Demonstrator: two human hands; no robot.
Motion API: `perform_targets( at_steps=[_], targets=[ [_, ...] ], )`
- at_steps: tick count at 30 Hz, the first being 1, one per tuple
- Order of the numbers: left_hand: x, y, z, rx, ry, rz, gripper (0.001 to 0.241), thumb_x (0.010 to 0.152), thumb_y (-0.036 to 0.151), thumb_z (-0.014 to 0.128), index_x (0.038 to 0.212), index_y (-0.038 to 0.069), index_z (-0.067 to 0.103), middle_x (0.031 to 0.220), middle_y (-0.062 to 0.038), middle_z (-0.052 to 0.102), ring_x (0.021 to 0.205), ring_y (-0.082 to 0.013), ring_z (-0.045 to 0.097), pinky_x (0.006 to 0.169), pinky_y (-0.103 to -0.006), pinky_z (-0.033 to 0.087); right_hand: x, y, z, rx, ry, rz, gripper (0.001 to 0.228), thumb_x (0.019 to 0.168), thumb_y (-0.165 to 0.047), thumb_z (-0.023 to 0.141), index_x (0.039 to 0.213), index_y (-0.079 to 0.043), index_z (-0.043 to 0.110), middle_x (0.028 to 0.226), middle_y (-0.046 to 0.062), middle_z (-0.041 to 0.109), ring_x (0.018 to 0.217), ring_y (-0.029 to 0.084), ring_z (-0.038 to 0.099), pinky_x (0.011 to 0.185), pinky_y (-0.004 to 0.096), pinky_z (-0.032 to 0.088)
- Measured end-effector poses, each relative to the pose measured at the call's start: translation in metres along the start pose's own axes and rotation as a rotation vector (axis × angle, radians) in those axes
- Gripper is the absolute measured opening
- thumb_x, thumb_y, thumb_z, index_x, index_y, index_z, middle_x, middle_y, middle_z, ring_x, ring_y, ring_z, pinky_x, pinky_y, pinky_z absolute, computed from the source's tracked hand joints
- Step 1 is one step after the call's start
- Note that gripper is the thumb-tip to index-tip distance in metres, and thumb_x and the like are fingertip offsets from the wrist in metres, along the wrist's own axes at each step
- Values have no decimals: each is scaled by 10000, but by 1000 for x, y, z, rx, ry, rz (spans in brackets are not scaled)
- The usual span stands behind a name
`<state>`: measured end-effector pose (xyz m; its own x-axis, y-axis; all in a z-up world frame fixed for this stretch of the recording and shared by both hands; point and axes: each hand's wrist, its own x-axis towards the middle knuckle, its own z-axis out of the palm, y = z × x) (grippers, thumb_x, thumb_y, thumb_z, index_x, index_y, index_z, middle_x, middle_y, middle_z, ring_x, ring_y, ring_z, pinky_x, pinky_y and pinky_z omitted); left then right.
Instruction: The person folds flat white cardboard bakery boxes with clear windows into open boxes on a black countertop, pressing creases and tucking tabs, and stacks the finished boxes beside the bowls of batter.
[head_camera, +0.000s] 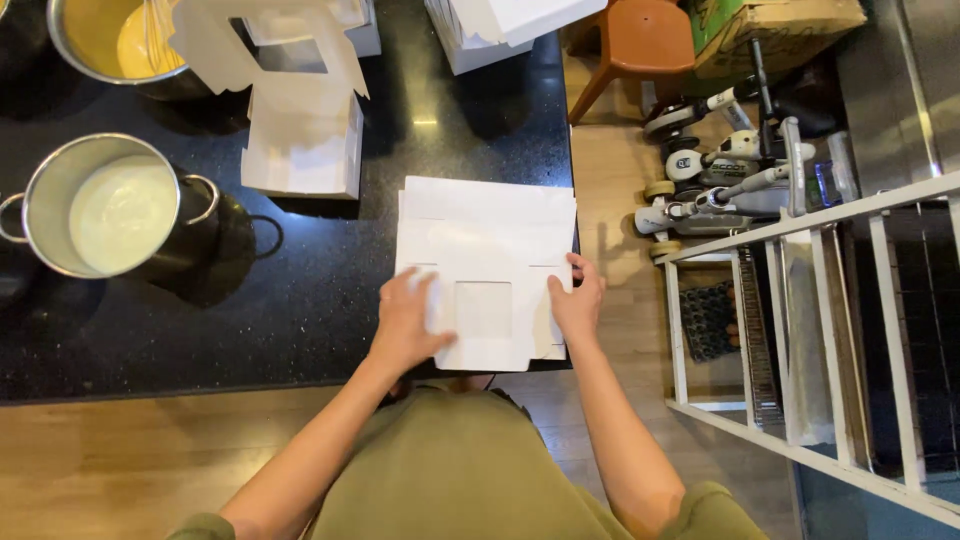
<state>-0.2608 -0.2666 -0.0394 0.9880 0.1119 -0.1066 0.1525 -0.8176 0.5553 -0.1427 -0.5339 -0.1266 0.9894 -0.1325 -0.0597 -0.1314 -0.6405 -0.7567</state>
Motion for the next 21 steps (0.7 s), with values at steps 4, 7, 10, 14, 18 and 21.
perform_targets(
  at_steps=[4,7,10,14,18,21],
  targets=[
    [-12,36,10,165,-214,230,1175,504,419,966,1503,95,439,1548,-238,360,1441,-496,312,1123,-644,183,10,1,1,446,-164,241,577,811,-43,737,1366,-75,584,1122,98,710,887,178,684,772,307,544],
    [-13,40,23,155,-114,472,1111,495,474,939,1439,87,499,1434,-269,499,1399,-516,432,1152,-714,250,15,-4,-8,442,-187,273,536,856,27,717,1373,-55,603,1133,109,712,838,128,645,702,271,529],
    [-10,36,23,118,-238,472,724,723,317,842,1359,96,576,1087,-135,699,1122,-364,618,1079,-590,399,27,15,-7,543,-230,221,534,865,40,673,1383,-49,576,1112,97,715,910,116,680,735,267,545],
    [-2,37,10,65,-95,697,335,862,192,738,1168,74,667,918,-105,711,812,-317,687,737,-446,548,43,44,0,715,-283,322,481,934,-23,656,1408,-50,577,1037,99,733,843,122,638,703,274,498],
    [24,63,-41,33,147,923,272,890,113,667,1148,28,665,934,-109,719,696,-284,677,580,-401,518,58,108,25,775,-181,13,335,1139,-133,607,1419,41,666,1230,62,766,1080,72,683,940,220,533],
    [62,91,-89,222,311,775,216,889,86,642,1100,99,691,896,-71,722,671,-280,677,582,-417,520,14,23,-28,394,-193,69,552,922,-58,739,1449,-76,575,960,146,734,834,144,621,728,284,492]
  ],
)
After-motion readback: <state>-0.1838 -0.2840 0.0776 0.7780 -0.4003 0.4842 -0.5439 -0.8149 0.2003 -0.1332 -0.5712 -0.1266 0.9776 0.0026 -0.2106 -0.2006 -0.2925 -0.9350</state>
